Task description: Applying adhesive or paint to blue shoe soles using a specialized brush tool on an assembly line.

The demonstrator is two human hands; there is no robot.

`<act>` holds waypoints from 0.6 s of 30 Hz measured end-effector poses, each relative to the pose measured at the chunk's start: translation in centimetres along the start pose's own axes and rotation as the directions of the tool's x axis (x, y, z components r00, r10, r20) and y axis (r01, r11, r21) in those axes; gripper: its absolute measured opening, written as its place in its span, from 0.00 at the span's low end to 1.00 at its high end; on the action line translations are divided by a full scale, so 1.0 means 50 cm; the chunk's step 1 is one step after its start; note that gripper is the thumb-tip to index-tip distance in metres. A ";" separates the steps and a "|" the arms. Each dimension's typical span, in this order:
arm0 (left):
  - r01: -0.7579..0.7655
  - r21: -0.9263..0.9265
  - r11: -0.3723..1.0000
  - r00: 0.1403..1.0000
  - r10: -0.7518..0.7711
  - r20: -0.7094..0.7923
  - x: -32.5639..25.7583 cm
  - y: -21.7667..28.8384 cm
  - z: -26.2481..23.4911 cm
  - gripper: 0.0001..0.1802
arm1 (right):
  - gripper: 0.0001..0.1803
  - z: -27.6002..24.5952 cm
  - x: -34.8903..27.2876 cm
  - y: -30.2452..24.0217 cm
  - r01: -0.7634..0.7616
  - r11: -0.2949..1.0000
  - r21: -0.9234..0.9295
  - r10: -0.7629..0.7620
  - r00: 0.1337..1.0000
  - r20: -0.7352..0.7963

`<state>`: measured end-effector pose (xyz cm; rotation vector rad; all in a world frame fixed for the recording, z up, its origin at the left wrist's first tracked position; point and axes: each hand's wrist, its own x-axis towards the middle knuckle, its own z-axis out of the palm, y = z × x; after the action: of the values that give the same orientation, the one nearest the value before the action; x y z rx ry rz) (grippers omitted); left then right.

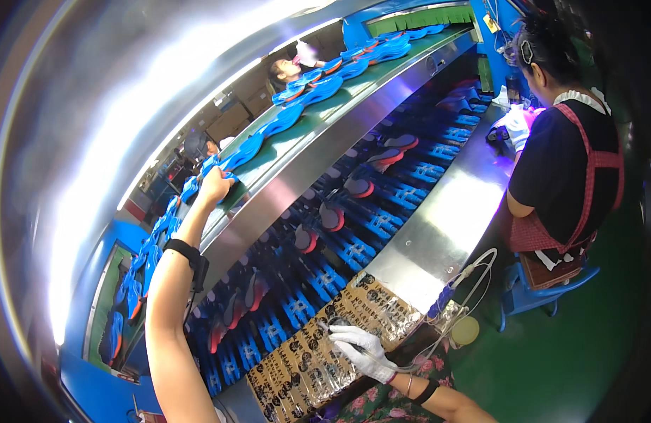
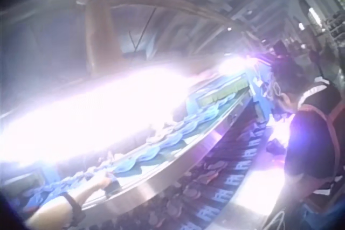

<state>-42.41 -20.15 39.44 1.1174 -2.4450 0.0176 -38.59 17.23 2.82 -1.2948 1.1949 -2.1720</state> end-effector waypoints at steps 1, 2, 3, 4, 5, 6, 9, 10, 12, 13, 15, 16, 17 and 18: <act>-0.026 -0.030 0.999 0.999 0.025 -0.033 0.017 -0.013 0.010 0.18 | 0.13 0.005 -0.005 0.003 -0.018 1.000 0.024 0.018 1.000 0.001; -0.054 0.046 0.998 0.997 0.056 -0.060 0.032 0.002 0.031 0.18 | 0.13 0.002 -0.007 0.004 -0.027 0.999 0.019 0.027 1.000 -0.007; -0.109 0.044 0.993 0.992 0.112 -0.054 0.049 0.014 0.044 0.18 | 0.13 -0.003 -0.009 -0.001 -0.072 0.996 0.048 0.072 0.997 0.003; -0.130 0.055 0.990 0.990 0.133 -0.042 0.067 0.021 0.048 0.18 | 0.13 -0.004 -0.008 0.000 -0.085 0.994 0.066 0.085 0.996 0.002; -0.163 0.056 0.985 0.986 0.164 -0.014 0.083 0.058 0.072 0.19 | 0.13 -0.014 -0.009 0.005 -0.108 0.991 0.077 0.109 0.994 -0.017; -0.196 0.045 0.980 0.981 0.196 0.001 0.094 0.079 0.080 0.20 | 0.13 -0.020 -0.008 0.007 -0.112 0.991 0.074 0.114 0.993 -0.022; -0.370 -0.045 0.928 0.928 0.366 -0.074 0.122 0.094 0.097 0.19 | 0.13 -0.023 -0.001 0.008 -0.095 0.994 0.057 0.099 0.993 -0.062; -0.388 -0.026 0.921 0.920 0.385 -0.068 0.133 0.091 0.096 0.19 | 0.13 -0.024 0.004 0.005 -0.102 0.993 0.065 0.107 0.991 -0.075; -0.429 -0.042 0.902 0.903 0.427 -0.055 0.142 0.108 0.102 0.19 | 0.12 -0.028 0.012 0.006 -0.119 0.990 0.072 0.126 0.988 -0.094; -0.427 -0.043 0.903 0.904 0.425 -0.049 0.147 0.120 0.104 0.19 | 0.12 -0.031 0.015 0.007 -0.105 0.993 0.048 0.109 0.991 -0.081; -0.492 -0.063 0.868 0.870 0.492 -0.023 0.154 0.148 0.111 0.19 | 0.13 -0.035 0.016 0.003 -0.099 0.995 0.023 0.100 0.993 -0.070; -0.496 -0.066 0.866 0.868 0.493 -0.060 0.147 0.171 0.123 0.17 | 0.14 -0.038 0.014 0.000 -0.186 0.964 0.189 0.197 0.979 -0.043; -0.496 -0.069 0.866 0.868 0.493 -0.054 0.143 0.177 0.128 0.17 | 0.16 -0.036 0.010 -0.004 -0.265 0.898 0.351 0.282 0.959 0.003; -0.475 -0.119 0.872 0.880 0.470 -0.071 0.140 0.185 0.133 0.16 | 0.16 -0.035 0.010 -0.005 -0.268 0.897 0.350 0.287 0.958 -0.003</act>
<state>-55.67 -20.21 37.88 0.4336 -2.5780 0.0277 -40.26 17.92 2.90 -0.8651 0.8955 -2.0954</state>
